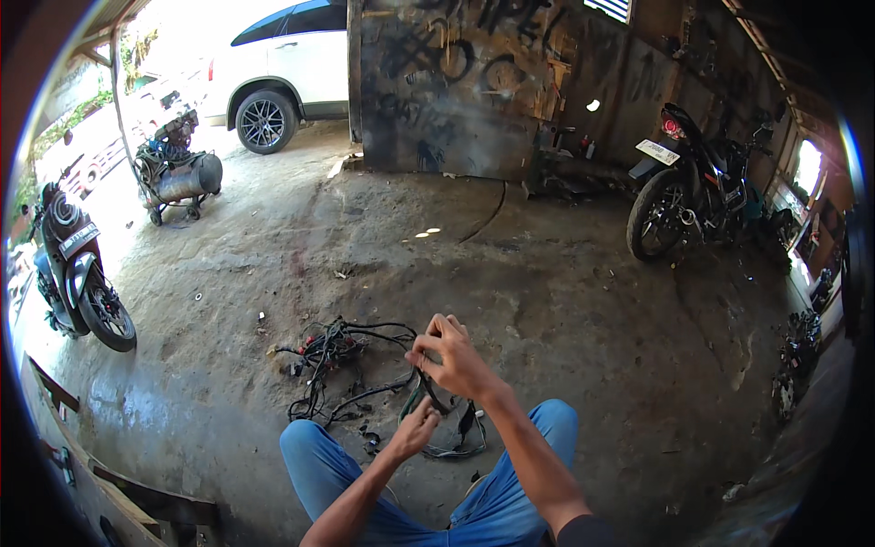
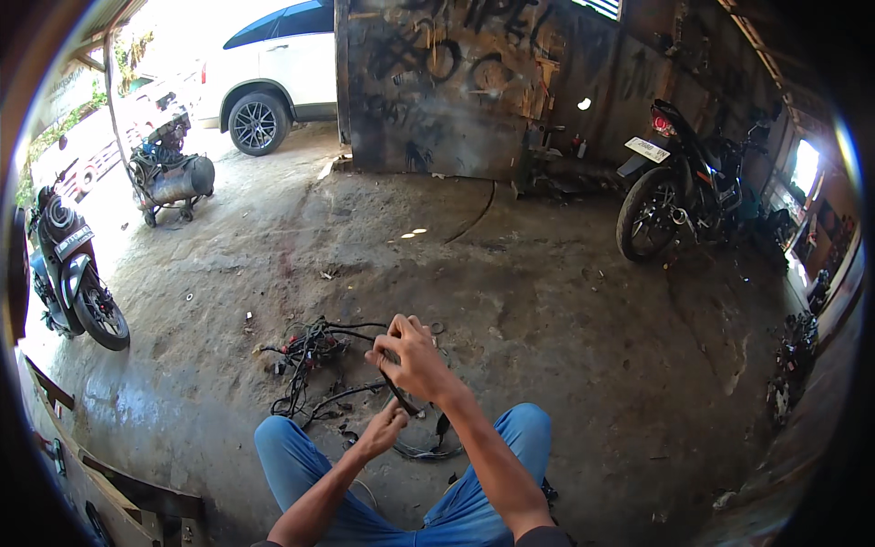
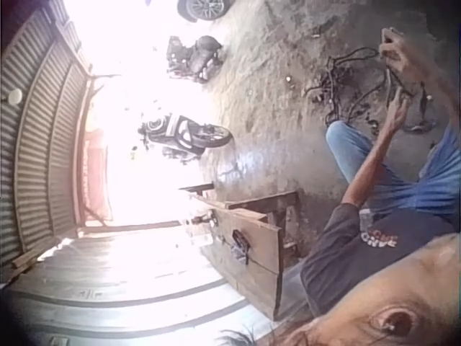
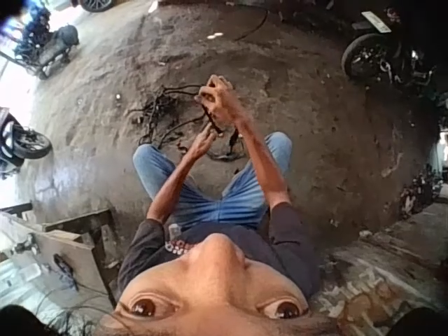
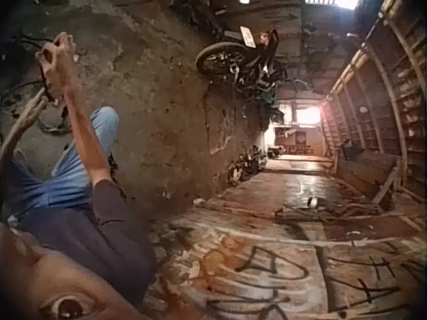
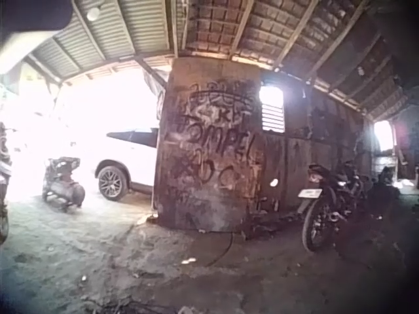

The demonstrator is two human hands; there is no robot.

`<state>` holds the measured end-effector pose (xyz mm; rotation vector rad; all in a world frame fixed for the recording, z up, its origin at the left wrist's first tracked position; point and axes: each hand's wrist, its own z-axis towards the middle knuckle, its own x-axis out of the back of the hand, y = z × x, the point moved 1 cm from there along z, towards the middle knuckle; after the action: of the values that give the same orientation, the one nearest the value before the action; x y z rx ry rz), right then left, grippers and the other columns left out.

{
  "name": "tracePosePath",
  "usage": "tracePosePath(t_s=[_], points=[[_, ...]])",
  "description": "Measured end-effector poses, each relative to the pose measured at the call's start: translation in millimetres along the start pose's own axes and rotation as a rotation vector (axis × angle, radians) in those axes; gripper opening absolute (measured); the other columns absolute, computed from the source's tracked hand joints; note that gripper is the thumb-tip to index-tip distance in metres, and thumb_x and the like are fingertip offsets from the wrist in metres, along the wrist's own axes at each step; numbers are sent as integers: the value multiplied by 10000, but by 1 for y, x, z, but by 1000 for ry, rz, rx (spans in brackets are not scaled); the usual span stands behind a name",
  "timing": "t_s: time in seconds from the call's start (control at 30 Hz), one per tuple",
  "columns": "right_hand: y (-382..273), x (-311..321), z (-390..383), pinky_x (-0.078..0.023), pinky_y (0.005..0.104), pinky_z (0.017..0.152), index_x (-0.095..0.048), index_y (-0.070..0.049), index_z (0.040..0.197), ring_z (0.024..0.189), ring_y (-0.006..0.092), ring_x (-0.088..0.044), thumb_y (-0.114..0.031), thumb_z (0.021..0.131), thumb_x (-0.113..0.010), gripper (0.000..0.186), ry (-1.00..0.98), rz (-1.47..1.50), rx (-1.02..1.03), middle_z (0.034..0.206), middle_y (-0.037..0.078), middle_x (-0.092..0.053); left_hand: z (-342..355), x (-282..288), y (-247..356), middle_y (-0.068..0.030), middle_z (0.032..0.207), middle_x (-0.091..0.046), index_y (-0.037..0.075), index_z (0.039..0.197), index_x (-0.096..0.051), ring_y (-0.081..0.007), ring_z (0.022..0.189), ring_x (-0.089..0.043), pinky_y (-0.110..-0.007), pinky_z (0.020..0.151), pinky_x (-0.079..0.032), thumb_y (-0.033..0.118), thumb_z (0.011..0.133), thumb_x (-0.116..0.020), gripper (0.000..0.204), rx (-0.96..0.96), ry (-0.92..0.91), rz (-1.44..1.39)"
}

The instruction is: Repairing or modifying a motorcycle wiring harness by cutting tape and inspecting wires.

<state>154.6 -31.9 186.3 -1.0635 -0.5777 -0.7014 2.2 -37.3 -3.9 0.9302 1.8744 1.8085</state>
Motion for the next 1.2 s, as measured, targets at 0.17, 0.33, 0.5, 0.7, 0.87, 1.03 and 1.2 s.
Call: tracePosePath(t_s=[0.17, 0.33, 0.5, 0.7, 0.87, 1.03, 1.2], points=[[77, -53, -2, -382, 467, 965, -681, -118, 1111, 1084, 277, -507, -303, 945, -709, 250, 278, -151, -99, 1090, 95, -533, -4, 9, 13, -74, 746, -595, 14, 1053, -603, -154, 673, -520, -347, 662, -451, 377, 1007, -600, 366, 46, 93, 110], [84, -100, -77, -498, 407, 853, -604, -62, 1283, 996, 325, -605, -144, 973, -655, 325, 495, 109, -353, 1121, 132, -578, 10, 51, -43, -5, 578, -494, 45, 638, -525, -123, 490, -435, -313, 458, -311, 405, 1013, -547, 520, 379, 456, -468], [67, -173, -149, -472, 363, 1014, -542, -45, 1403, 1181, 244, -601, -47, 990, -598, 417, 179, 595, -481, 1324, 106, -594, 13, 41, -18, 66, 539, -273, 94, 897, -502, -89, 450, -214, -275, 422, -193, 242, 1083, -410, 255, 629, 107, -1052], [86, -185, -155, -498, 283, 935, -593, -17, 1360, 1106, 102, -607, -119, 1030, -605, 346, 84, 931, -520, 1215, 68, -664, 7, 42, -8, 86, 551, -286, 109, 856, -519, -67, 467, -223, -255, 442, -203, 407, 1083, -465, 378, 638, -243, -1046], [51, -108, -145, -472, 314, 621, -731, -4, 1053, 728, 111, -611, -177, 987, -676, 194, 78, 401, -496, 876, 78, -691, -3, 61, 6, 87, 576, -363, 112, 824, -555, -48, 479, -287, -237, 465, -236, 589, 980, -611, 505, 663, 30, -771], [6, -54, -136, -518, 365, 688, -728, -20, 1129, 745, 254, -657, -243, 975, -673, 276, -151, 147, -298, 908, 117, -702, 7, 38, -10, 32, 686, -585, 3, 986, -695, -61, 576, -459, -268, 534, -367, 424, 963, -720, 423, 226, 197, -354], [-22, -5, -108, -556, 406, 779, -720, -57, 1184, 842, 301, -711, -400, 961, -655, 415, -519, -154, -389, 954, 161, -740, -3, 14, 39, -76, 881, -757, 19, 1089, -737, -69, 772, -618, -279, 683, -496, 291, 993, -691, 293, 172, 393, 33]])
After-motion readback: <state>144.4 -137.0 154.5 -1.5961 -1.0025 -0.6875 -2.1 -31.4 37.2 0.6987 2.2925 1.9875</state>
